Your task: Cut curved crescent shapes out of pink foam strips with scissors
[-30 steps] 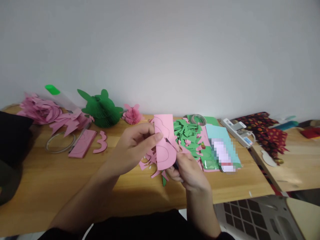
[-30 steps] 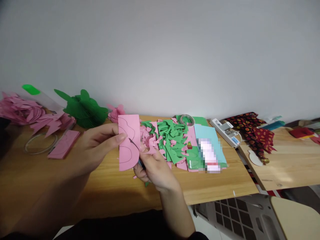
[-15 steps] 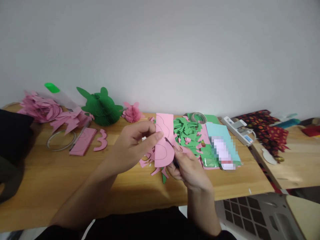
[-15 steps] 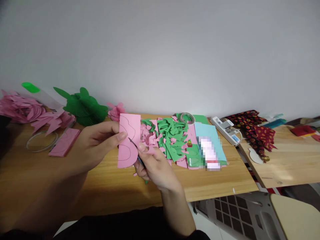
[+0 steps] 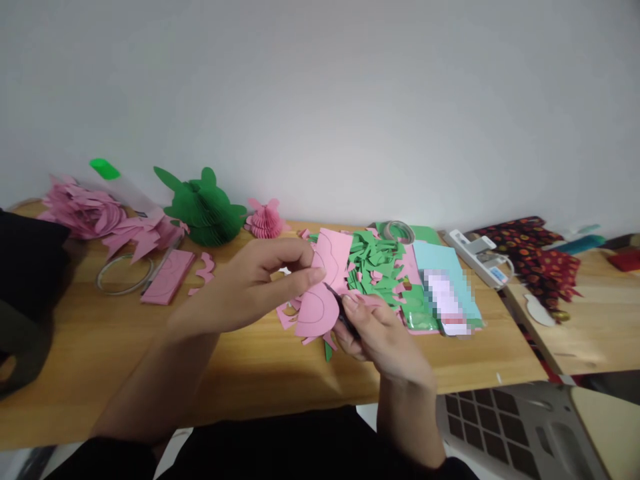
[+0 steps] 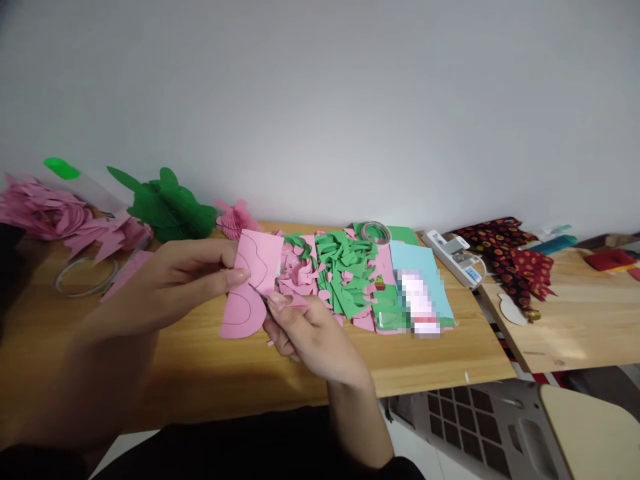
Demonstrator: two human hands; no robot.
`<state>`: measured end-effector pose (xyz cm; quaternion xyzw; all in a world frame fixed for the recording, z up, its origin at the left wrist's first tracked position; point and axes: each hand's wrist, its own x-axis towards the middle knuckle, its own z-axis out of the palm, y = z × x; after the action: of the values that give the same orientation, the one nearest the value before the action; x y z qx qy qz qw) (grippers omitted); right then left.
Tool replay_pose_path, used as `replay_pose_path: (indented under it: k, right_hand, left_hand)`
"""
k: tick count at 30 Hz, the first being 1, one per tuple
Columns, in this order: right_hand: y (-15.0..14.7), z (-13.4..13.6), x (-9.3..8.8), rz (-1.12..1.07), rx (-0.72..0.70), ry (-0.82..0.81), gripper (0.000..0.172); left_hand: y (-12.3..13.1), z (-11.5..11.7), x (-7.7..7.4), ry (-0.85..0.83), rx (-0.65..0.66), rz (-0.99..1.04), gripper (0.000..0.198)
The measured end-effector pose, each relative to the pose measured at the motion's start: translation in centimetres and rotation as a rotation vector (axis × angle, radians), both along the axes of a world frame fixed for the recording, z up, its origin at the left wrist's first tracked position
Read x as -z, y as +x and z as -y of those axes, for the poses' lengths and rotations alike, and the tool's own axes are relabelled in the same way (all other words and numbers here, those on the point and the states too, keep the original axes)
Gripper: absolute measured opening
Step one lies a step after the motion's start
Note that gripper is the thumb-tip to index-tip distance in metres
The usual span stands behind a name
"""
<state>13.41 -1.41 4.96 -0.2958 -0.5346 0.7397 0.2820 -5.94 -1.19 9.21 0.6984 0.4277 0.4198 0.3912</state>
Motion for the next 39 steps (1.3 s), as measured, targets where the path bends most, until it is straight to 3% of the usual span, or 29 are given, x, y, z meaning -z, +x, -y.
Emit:
replay_pose_path:
  k: [9, 26, 33, 37, 39]
  right_hand:
    - [0.1, 0.0, -0.2, -0.029, -0.004, 0.055, 0.040]
    - [0.5, 0.0, -0.1, 0.021, -0.023, 0.025, 0.051]
    - [0.6, 0.0, 0.0, 0.057, 0.013, 0.046, 0.054]
    - [1.0, -0.2, 0.1, 0.071, 0.022, 0.080, 0.055]
    - [1.0, -0.4, 0.1, 0.056, 0.026, 0.109, 0.056]
  left_hand:
    - [0.1, -0.1, 0.5, 0.037, 0.071, 0.057, 0.027]
    - [0.4, -0.1, 0.7, -0.022, 0.101, 0.109, 0.028]
    - [0.5, 0.1, 1.1, -0.016, -0.022, 0.138, 0.025]
    - [0.0, -0.1, 1.6, -0.019, -0.243, 0.430, 0.023]
    - [0.1, -0.3, 1.5, -0.103, -0.235, 0.574, 0.023]
